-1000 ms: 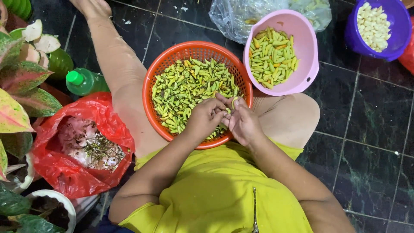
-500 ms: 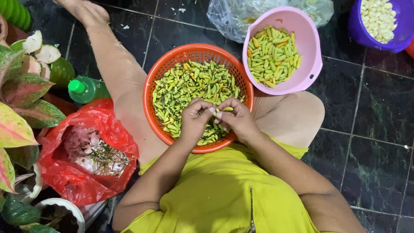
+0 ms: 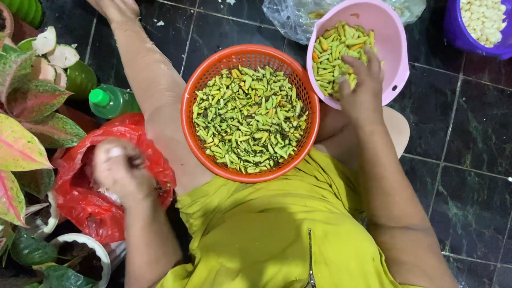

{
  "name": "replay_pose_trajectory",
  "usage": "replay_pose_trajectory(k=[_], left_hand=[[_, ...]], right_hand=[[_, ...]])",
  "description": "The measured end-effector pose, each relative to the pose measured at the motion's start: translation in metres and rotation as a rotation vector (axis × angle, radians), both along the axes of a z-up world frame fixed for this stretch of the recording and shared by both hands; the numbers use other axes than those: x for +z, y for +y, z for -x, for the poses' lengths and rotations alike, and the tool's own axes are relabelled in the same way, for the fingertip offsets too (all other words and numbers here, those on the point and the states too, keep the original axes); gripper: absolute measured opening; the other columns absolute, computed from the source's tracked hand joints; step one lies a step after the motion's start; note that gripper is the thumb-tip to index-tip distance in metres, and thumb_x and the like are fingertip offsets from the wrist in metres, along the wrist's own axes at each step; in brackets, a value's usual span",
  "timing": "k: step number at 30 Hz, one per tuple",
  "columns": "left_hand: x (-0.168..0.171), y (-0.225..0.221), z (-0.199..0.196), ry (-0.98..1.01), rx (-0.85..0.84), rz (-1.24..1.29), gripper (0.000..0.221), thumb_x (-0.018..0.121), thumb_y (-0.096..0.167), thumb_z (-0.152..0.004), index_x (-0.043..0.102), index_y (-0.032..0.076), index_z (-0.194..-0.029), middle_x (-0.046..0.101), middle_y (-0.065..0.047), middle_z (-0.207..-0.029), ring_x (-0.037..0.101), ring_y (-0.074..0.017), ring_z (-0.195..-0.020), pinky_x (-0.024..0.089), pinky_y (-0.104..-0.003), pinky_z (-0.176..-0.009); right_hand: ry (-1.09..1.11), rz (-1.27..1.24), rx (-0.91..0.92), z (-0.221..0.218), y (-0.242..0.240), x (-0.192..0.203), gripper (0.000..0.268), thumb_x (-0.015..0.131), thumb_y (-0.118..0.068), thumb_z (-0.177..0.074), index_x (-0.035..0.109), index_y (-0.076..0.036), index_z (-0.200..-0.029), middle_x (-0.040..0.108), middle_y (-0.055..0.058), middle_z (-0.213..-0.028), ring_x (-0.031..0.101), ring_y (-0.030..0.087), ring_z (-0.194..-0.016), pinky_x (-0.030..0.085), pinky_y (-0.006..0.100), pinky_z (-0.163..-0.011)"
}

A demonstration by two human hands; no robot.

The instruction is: Removing stems from green chili peppers and sorting them into a basket while sitting on the floor.

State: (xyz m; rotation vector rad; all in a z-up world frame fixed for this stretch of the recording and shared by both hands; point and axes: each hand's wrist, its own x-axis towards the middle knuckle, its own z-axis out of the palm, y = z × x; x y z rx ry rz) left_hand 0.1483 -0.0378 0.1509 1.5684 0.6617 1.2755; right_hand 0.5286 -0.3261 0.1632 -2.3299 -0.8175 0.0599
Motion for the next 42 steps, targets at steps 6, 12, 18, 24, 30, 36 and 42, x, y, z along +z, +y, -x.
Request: replay_pose_trajectory(k=[6,12,18,24,30,36,42], left_hand=[[-0.082,0.040,0.110,1.232,0.139,-0.245,0.012,0.072,0.008,-0.099,0.075,0.007,-0.110,0.070,-0.024,-0.092,0.066,-0.0479,-0.092,0.052,-0.055,-0.083],[-0.177,0.061,0.146,1.604,0.276,-0.328,0.022,0.066,0.034,-0.099,0.082,0.020,-0.096,0.076,-0.008,-0.100,0.066,-0.0396,-0.097,0.058,-0.055,-0.078],[-0.100,0.052,0.118,1.137,0.464,-0.585,0.027,0.091,0.042,-0.097,0.075,0.023,-0.087,0.061,-0.003,-0.089,0.061,-0.0349,-0.088,0.051,-0.047,-0.079],[-0.007,0.022,0.050,0.731,0.273,-0.497,0.024,0.083,-0.003,-0.092,0.077,0.002,-0.114,0.063,-0.018,-0.119,0.059,-0.0445,-0.109,0.047,-0.051,-0.097],[0.015,-0.038,-0.027,0.453,-0.139,-0.210,0.015,0.074,0.010,-0.091,0.078,0.010,-0.106,0.069,-0.019,-0.110,0.062,-0.0423,-0.113,0.041,-0.051,-0.101],[0.041,-0.087,-0.098,0.502,-0.702,0.223,0.033,0.071,0.010,-0.093,0.069,0.007,-0.126,0.067,-0.018,-0.122,0.059,-0.0352,-0.121,0.044,-0.053,-0.106],[-0.007,-0.104,-0.122,0.240,-0.655,0.269,0.008,0.076,0.008,-0.092,0.080,0.006,-0.100,0.074,-0.012,-0.099,0.067,-0.0218,-0.094,0.050,-0.035,-0.082]], right_hand=[[-0.164,0.074,0.329,0.068,0.028,-0.022,0.024,0.070,-0.006,-0.087,0.082,-0.022,-0.099,0.071,0.004,-0.100,0.065,0.025,-0.100,0.050,0.032,-0.091],[-0.163,0.455,0.460,0.089,0.054,-0.044,0.017,0.072,-0.033,-0.087,0.080,-0.019,-0.093,0.059,-0.001,-0.096,0.050,0.021,-0.092,0.045,0.036,-0.073],[0.153,0.440,0.500,0.085,0.050,-0.050,0.022,0.072,-0.024,-0.090,0.076,-0.010,-0.107,0.062,0.009,-0.118,0.056,0.037,-0.117,0.051,0.046,-0.084],[0.486,-0.008,0.366,0.094,0.042,-0.006,0.012,0.072,-0.007,-0.088,0.075,-0.004,-0.100,0.067,0.013,-0.102,0.062,0.034,-0.104,0.050,0.045,-0.085],[0.766,-0.274,0.291,0.095,0.037,-0.017,0.015,0.072,0.000,-0.088,0.074,-0.002,-0.103,0.070,0.009,-0.090,0.063,0.017,-0.085,0.055,0.033,-0.078],[0.751,-0.278,0.432,0.111,0.040,0.000,0.012,0.072,0.003,-0.085,0.075,-0.002,-0.095,0.067,0.006,-0.079,0.061,0.015,-0.079,0.052,0.030,-0.073],[0.812,-0.224,0.410,0.122,0.045,-0.001,0.013,0.076,-0.001,-0.081,0.074,-0.003,-0.094,0.063,0.004,-0.076,0.057,0.012,-0.075,0.050,0.028,-0.068]])
